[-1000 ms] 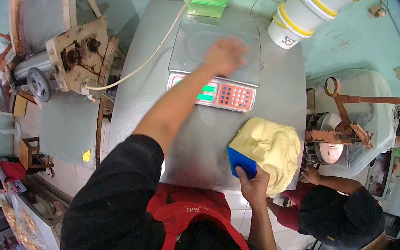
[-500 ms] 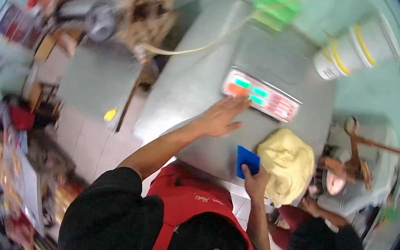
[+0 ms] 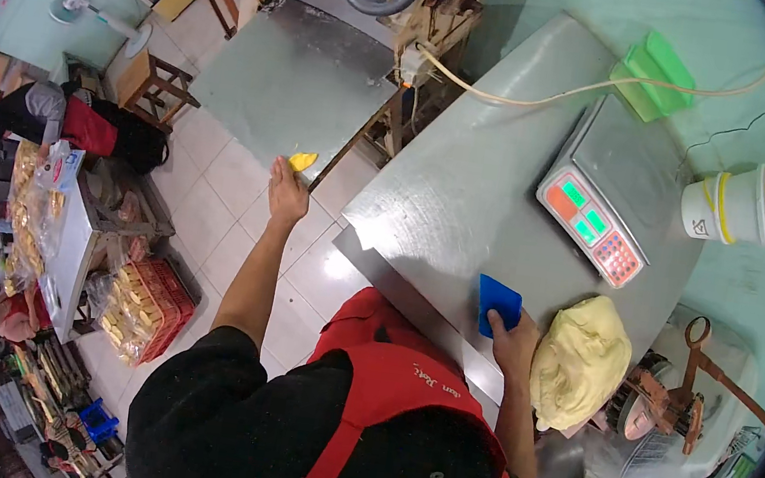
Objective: The person kneads a large mass of yellow dough, feeds it through a dough sheeter multiple times to flatten it, and cleans the machine with a blue scraper. They then weigh a portion of the dough on a digital scale and cut it into smaller pieces.
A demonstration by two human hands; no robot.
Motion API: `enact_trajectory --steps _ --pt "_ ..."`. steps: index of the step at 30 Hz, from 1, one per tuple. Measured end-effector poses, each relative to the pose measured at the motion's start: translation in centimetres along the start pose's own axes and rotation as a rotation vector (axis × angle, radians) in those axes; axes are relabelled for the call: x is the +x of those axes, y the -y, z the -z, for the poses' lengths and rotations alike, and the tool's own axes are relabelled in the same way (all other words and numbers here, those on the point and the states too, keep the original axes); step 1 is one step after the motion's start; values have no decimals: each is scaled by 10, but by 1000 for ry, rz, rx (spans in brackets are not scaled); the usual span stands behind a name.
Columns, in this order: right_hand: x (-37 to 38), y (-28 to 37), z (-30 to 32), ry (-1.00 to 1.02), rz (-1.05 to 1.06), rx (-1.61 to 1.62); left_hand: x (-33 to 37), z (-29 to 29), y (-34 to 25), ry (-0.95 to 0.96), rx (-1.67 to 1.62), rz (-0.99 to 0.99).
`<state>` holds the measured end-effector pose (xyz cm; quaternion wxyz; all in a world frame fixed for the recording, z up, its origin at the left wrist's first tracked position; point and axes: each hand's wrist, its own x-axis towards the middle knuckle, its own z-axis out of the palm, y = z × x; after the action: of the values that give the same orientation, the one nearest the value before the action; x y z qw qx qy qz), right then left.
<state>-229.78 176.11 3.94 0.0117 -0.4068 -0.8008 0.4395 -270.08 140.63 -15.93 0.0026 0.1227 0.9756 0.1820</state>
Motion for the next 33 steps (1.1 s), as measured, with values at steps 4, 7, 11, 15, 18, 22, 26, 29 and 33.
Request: enact_trajectory --steps 4,7,11,15,18,22,26,29,33 --pt "-1 -16 4 -25 64 -72 0 6 4 83 105 -42" --pt "-10 -15 21 -37 6 -76 4 57 -57 246 39 152" --pt "-20 -39 46 -75 -63 34 1 52 -168 41 -380 -83" --pt "-37 -44 83 -191 -115 53 -6 44 -395 122 -623 -648" --pt "-51 -42 117 -255 -179 181 -5 -1 -541 87 -456 -1028" --pt "-75 -73 141 -416 -190 280 -53 -79 -693 215 29 -1023" --pt "-90 -94 156 -505 -279 440 -74 -108 -791 254 48 -1256" --pt "-97 -109 162 -520 -341 527 -36 -130 -792 231 13 -1448" --pt "-117 -138 178 -592 -328 640 38 -129 -730 8 -35 -1321"
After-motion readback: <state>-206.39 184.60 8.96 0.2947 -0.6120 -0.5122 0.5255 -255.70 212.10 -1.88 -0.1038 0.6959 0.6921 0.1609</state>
